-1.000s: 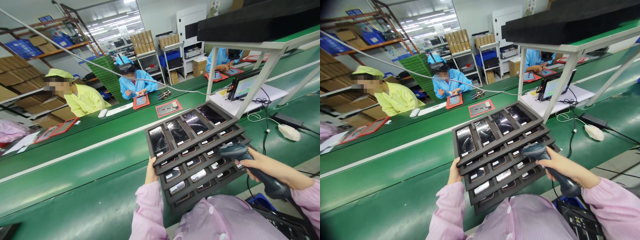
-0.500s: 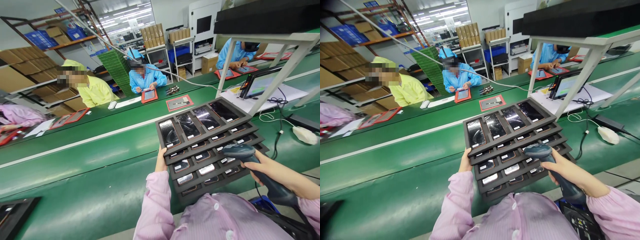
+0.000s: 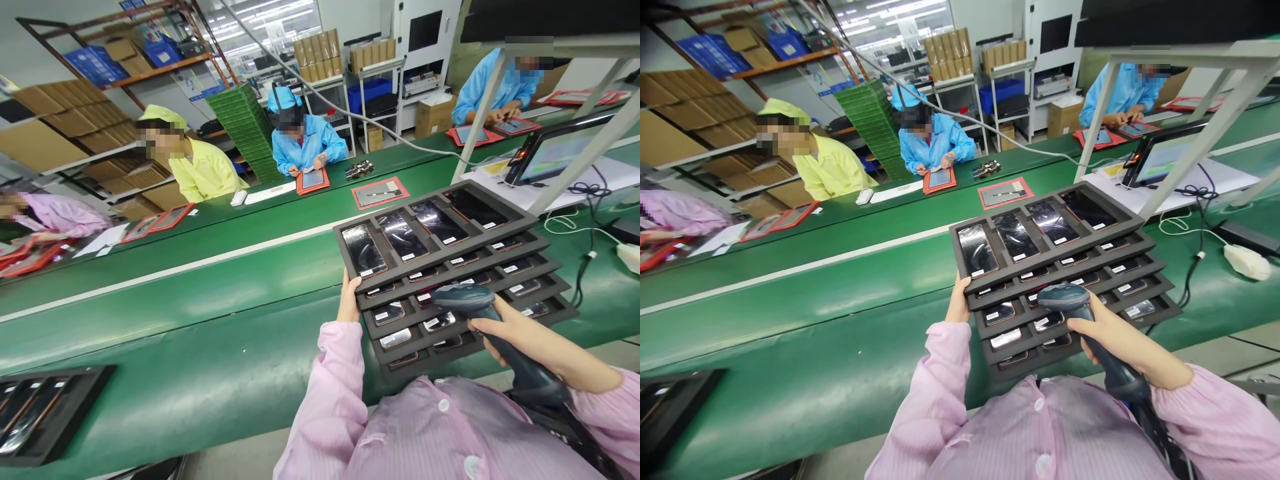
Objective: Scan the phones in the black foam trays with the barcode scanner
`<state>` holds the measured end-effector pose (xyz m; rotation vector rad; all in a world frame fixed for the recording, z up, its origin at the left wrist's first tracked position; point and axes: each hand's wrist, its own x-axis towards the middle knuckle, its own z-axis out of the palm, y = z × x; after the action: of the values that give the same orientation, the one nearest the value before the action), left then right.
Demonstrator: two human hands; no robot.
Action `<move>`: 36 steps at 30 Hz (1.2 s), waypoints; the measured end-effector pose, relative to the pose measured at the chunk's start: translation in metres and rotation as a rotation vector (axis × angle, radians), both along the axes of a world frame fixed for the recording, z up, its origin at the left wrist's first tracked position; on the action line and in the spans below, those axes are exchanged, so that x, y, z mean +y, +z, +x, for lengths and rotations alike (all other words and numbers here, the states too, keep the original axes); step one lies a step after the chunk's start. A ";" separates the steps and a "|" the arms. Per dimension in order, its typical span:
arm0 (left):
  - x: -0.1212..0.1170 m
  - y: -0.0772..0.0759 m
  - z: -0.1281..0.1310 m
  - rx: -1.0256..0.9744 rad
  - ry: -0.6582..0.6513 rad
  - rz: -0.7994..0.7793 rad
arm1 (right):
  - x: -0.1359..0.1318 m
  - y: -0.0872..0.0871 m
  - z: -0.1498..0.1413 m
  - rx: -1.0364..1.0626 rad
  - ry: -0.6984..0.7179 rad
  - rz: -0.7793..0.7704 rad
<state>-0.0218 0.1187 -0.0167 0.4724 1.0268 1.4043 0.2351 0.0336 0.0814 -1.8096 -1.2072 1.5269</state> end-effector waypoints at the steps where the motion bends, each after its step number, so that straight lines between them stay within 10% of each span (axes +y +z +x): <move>1: 0.000 0.001 0.000 -0.005 -0.004 0.001 | -0.001 -0.002 0.000 -0.003 -0.008 0.002; 18: 0.003 -0.006 0.001 -0.037 0.002 -0.042 | -0.015 -0.012 -0.083 0.114 0.094 -0.150; 36: 0.002 -0.002 0.002 -0.040 0.003 -0.044 | -0.033 -0.015 -0.077 0.071 0.112 -0.145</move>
<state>-0.0194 0.1208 -0.0182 0.4089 1.0245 1.3861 0.1576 0.0005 0.0665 -1.7874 -1.2098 1.7672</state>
